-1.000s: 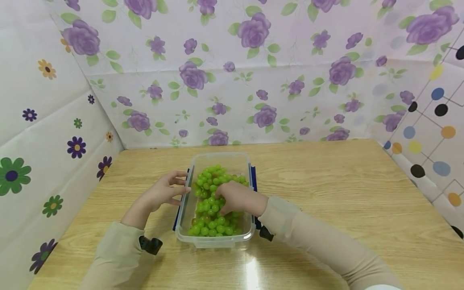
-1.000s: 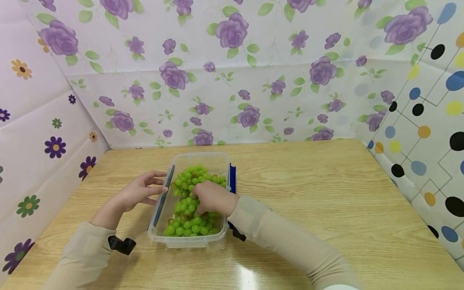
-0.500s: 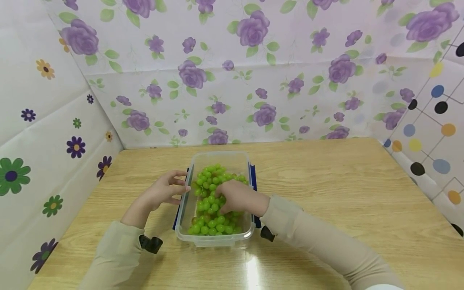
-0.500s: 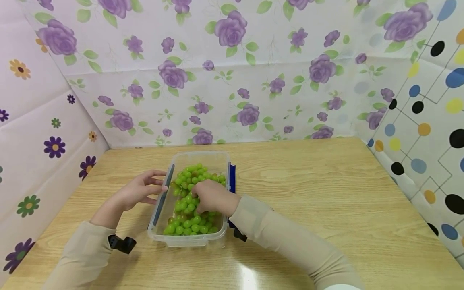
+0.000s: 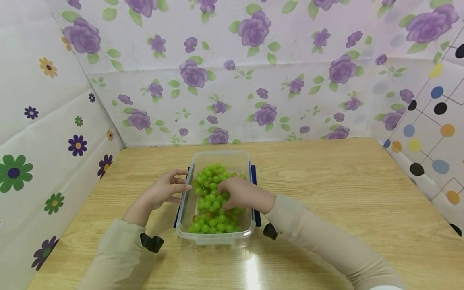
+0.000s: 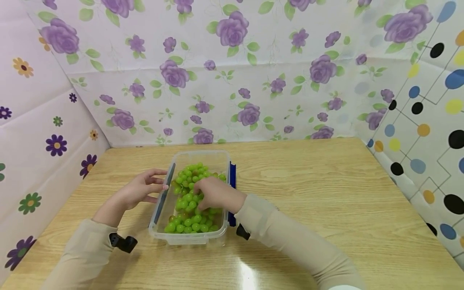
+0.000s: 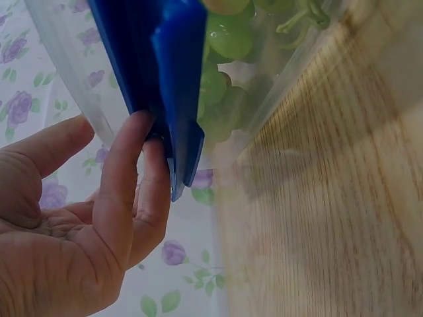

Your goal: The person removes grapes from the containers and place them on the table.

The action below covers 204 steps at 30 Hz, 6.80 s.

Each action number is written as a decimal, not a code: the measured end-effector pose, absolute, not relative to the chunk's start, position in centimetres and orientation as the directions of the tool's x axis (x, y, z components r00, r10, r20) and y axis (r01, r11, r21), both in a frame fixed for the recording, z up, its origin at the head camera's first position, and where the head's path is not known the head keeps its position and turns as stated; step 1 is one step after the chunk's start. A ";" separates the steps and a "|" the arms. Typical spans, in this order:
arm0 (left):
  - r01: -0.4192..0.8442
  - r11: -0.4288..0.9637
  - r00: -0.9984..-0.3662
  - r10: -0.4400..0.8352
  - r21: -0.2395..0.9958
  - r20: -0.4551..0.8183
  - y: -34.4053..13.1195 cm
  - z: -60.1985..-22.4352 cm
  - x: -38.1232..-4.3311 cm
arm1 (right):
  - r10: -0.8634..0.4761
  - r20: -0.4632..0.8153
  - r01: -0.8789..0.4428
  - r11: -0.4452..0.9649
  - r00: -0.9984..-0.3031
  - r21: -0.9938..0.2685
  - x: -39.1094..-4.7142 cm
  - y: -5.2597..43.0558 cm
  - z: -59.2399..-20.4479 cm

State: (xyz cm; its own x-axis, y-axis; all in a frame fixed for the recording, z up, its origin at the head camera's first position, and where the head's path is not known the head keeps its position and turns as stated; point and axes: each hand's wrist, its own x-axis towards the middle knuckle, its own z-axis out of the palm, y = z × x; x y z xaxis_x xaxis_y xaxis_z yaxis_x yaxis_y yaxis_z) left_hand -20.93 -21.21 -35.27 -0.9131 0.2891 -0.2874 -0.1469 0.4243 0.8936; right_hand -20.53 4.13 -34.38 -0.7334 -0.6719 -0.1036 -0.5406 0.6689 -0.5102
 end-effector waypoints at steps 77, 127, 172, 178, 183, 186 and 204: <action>-0.121 0.390 -0.930 0.277 0.913 -0.242 -21.3 -36.1 -20.4 | -0.295 0.140 -0.240 0.338 -0.945 -0.910 -20.0 11.6 -32.1; -0.122 0.362 -0.936 0.269 0.924 -0.229 -21.4 -36.5 -20.2 | -0.048 0.186 -0.186 0.487 -0.981 -0.854 -22.7 19.5 -32.2; -0.144 0.348 -0.935 0.260 0.926 -0.243 -21.5 -36.8 -20.0 | -0.325 0.109 -0.276 0.526 -0.939 -0.805 -28.4 24.2 -38.0; -0.145 0.342 -0.936 0.258 0.928 -0.241 -21.4 -37.0 -20.0 | -0.343 0.094 -0.277 0.537 -0.935 -0.797 -29.0 24.5 -38.8; -0.149 0.337 -0.938 0.248 0.929 -0.240 -21.4 -37.0 -20.1 | -0.345 0.106 -0.290 0.541 -0.933 -0.789 -29.7 24.6 -39.2; -0.153 0.333 -0.939 0.245 0.931 -0.242 -21.4 -37.1 -20.2 | -0.362 0.128 -0.317 0.530 -0.923 -0.787 -29.9 24.6 -39.4; -0.168 0.325 -0.940 0.230 0.931 -0.250 -21.5 -37.2 -20.2 | -0.418 0.133 -0.356 0.518 -0.899 -0.778 -30.5 23.9 -40.2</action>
